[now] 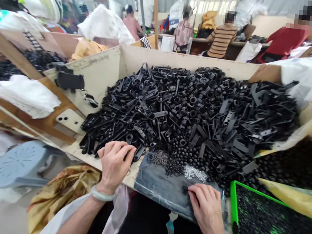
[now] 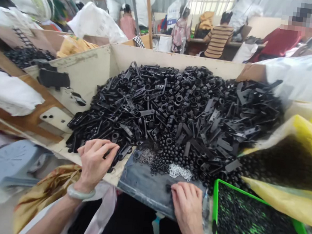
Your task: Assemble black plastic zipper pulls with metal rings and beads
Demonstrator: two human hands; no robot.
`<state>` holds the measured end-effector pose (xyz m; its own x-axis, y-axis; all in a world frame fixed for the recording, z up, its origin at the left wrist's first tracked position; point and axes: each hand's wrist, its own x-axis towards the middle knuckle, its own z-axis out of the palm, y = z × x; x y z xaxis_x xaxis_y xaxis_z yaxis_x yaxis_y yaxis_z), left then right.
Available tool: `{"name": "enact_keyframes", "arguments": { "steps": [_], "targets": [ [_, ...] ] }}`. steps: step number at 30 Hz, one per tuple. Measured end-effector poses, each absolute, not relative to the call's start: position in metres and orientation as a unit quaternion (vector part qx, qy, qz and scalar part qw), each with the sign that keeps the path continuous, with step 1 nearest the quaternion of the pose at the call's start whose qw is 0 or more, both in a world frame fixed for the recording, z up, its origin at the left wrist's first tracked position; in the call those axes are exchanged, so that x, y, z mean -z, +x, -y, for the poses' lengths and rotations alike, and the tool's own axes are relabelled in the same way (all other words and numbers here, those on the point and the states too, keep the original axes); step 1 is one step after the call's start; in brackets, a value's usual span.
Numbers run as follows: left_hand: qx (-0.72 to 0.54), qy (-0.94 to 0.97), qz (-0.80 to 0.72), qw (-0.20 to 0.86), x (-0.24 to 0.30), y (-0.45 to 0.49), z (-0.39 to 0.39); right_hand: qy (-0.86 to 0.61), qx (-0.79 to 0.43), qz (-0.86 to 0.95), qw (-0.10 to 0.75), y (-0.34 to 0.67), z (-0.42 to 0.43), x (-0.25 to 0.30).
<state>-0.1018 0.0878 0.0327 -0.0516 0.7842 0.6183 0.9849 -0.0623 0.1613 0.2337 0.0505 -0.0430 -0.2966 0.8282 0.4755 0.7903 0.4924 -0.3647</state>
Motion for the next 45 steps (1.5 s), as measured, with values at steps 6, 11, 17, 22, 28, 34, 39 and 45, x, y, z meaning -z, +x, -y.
{"name": "enact_keyframes", "arguments": {
  "steps": [6,11,17,22,28,34,39,45],
  "targets": [
    [0.217,-0.697,0.669,0.140,-0.025,-0.107,-0.066,-0.491,-0.038,0.817,0.300,0.237,-0.051,0.051],
    [0.127,-0.739,0.648,0.130,-0.025,-0.095,-0.080,-0.504,-0.003,0.806,0.311,0.236,-0.051,0.050],
    [0.122,-0.756,0.631,0.125,-0.021,-0.098,-0.086,-0.526,0.001,0.792,0.310,0.234,-0.050,0.048],
    [0.099,-0.770,0.618,0.124,-0.023,-0.098,-0.087,-0.507,-0.007,0.810,0.294,0.232,-0.049,0.043],
    [0.134,-0.774,0.606,0.125,-0.023,-0.103,-0.089,-0.491,-0.037,0.813,0.309,0.209,-0.064,0.031],
    [0.192,-0.755,0.617,0.114,-0.020,-0.107,-0.092,-0.457,-0.042,0.783,0.419,0.136,-0.153,-0.051],
    [0.332,-0.704,0.628,-0.010,-0.024,-0.113,-0.092,-0.423,-0.035,0.755,0.500,0.120,-0.165,-0.090],
    [0.439,-0.601,0.660,-0.102,-0.017,-0.115,-0.086,-0.461,-0.107,0.766,0.436,0.138,-0.144,-0.030]
  ]
}}
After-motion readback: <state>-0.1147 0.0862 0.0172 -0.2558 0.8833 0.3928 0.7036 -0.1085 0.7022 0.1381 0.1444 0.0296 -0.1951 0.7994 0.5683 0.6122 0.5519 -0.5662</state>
